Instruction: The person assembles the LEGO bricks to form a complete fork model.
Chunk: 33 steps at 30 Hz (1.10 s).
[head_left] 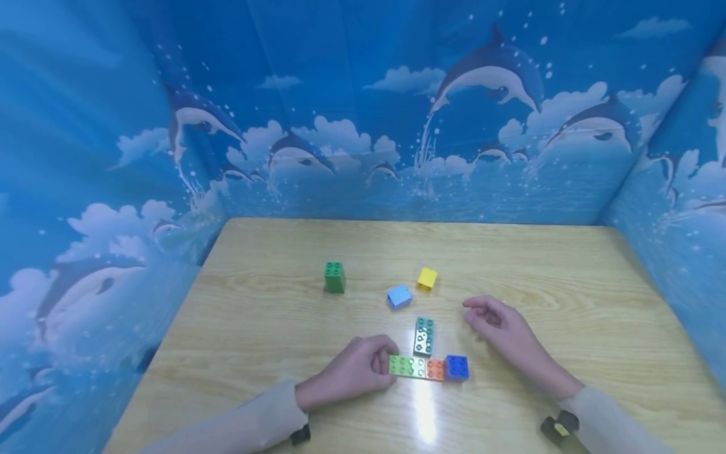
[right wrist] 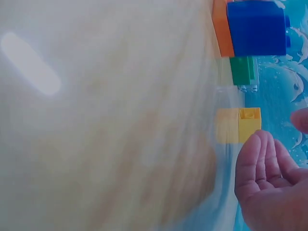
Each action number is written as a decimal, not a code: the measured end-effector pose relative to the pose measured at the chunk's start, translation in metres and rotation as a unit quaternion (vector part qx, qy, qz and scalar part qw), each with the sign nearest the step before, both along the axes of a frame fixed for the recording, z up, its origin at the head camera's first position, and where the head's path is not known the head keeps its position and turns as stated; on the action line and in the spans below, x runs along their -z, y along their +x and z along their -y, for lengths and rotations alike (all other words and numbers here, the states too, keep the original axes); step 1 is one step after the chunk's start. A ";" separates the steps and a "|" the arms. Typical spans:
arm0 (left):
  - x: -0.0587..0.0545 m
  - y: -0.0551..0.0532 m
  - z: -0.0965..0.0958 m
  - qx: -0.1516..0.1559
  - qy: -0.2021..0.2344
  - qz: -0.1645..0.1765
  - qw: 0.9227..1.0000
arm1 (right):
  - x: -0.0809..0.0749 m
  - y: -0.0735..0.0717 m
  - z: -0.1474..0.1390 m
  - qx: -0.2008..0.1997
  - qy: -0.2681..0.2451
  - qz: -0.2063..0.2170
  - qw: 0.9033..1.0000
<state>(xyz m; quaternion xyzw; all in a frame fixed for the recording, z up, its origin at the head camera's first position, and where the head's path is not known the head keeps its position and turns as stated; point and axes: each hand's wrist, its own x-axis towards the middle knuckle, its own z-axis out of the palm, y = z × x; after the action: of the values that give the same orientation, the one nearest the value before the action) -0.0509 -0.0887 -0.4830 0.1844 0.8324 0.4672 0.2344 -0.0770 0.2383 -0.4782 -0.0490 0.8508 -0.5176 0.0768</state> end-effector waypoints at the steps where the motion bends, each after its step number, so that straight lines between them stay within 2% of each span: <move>1: 0.000 0.000 0.000 0.001 0.001 -0.001 1.000 | 0.000 -0.004 0.001 0.002 -0.001 0.002 1.000; 11: 0.000 -0.001 -0.001 -0.001 0.010 -0.001 1.000 | -0.003 -0.036 0.021 0.002 -0.011 -0.006 1.000; 19: 0.000 -0.001 -0.003 -0.005 0.004 0.001 1.000 | 0.002 -0.059 0.035 -0.001 0.000 0.024 1.000; 25: 0.000 0.000 -0.003 -0.005 0.005 -0.004 1.000 | 0.005 -0.069 0.041 -0.002 0.001 0.049 0.999; 33: 0.002 -0.001 -0.003 -0.003 0.004 -0.005 1.000 | 0.005 -0.075 0.050 -0.004 0.017 0.072 0.997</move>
<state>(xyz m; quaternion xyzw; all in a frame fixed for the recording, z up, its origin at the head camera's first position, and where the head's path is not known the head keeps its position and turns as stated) -0.0516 -0.0861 -0.4849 0.1850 0.8324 0.4700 0.2279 -0.1522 0.1886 -0.4830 -0.0139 0.8514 -0.5049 0.1412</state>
